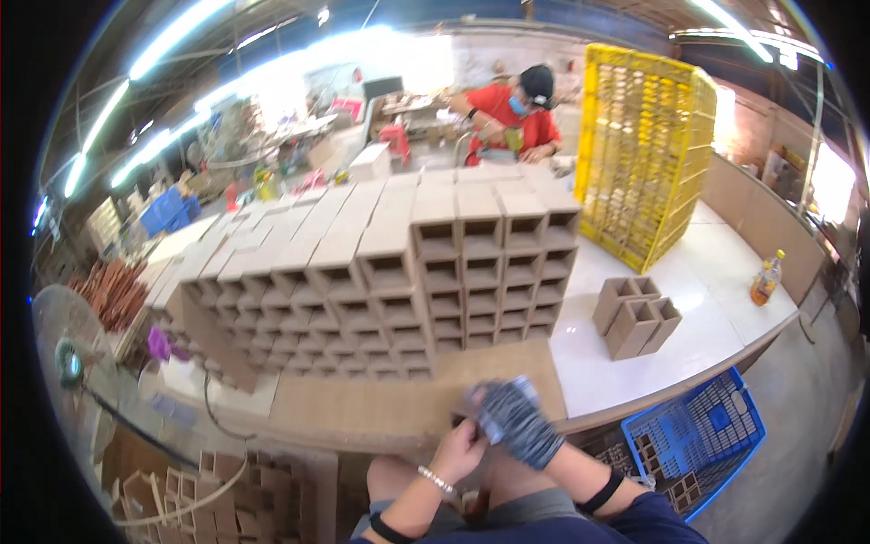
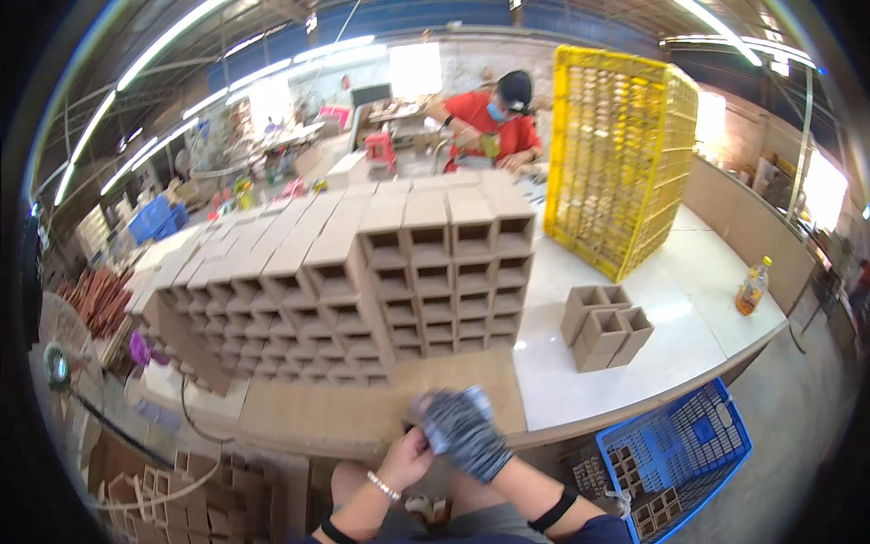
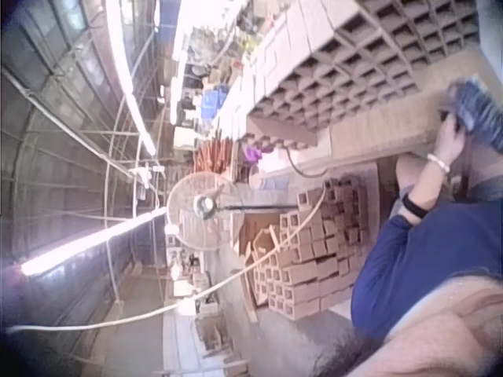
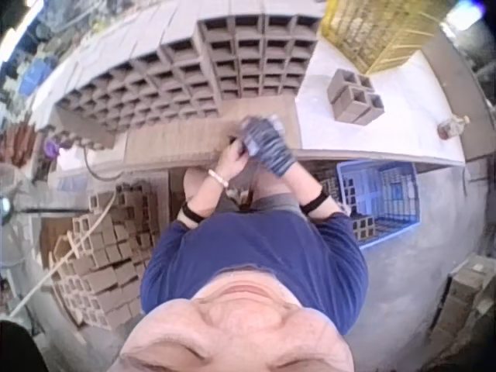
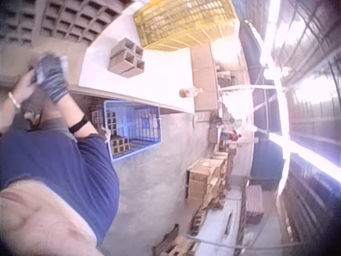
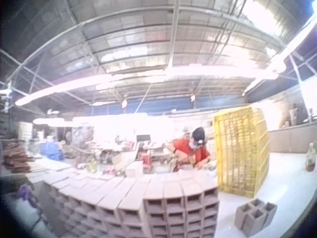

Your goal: Sanding the edges and surfaces of small square wooden blocks.

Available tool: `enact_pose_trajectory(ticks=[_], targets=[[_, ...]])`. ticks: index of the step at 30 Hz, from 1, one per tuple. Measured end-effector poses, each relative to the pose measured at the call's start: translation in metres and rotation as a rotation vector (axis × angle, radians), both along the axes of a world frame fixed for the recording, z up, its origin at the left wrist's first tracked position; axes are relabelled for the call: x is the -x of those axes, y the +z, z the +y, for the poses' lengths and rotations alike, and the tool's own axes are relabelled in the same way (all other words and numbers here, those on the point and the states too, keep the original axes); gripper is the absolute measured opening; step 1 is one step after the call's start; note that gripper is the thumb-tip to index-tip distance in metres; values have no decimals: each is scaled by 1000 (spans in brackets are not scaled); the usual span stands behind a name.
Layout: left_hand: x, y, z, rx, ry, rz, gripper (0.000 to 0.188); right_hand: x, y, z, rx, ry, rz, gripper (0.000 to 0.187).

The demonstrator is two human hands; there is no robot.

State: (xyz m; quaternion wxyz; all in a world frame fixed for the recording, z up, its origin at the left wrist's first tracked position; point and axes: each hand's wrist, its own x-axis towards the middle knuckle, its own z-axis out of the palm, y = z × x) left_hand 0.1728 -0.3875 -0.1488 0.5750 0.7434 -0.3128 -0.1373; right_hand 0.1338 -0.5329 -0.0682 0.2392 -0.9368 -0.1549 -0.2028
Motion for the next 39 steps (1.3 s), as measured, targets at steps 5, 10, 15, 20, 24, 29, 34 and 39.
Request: enact_pose_trajectory(ticks=[5,10,15,20,24,29,34,39], targets=[[1,-1,3,78,-80,98,23,-11,-48,-35,252,-196,0,29],[-7,4,9,-181,-124,115,24,-8,-27,-19,254,-124,-45,33],[-8,5,4,248,-149,278,28,-18,-37,-22,281,-378,343,37],[-4,20,9,397,6,529,28,-4,-82,-41,246,-367,-11,42],[-12,11,9,571,386,811,27,2,-59,-41,70,-358,17,46],[-3,24,-5,474,162,285,29,5,-47,-61,-230,-561,-151,60],[3,8,-3,-16,110,-63,44,4,8,-4,124,8,-214,40],[12,17,-9,58,169,-173,25,-16,-33,-22,224,-205,93,31]])
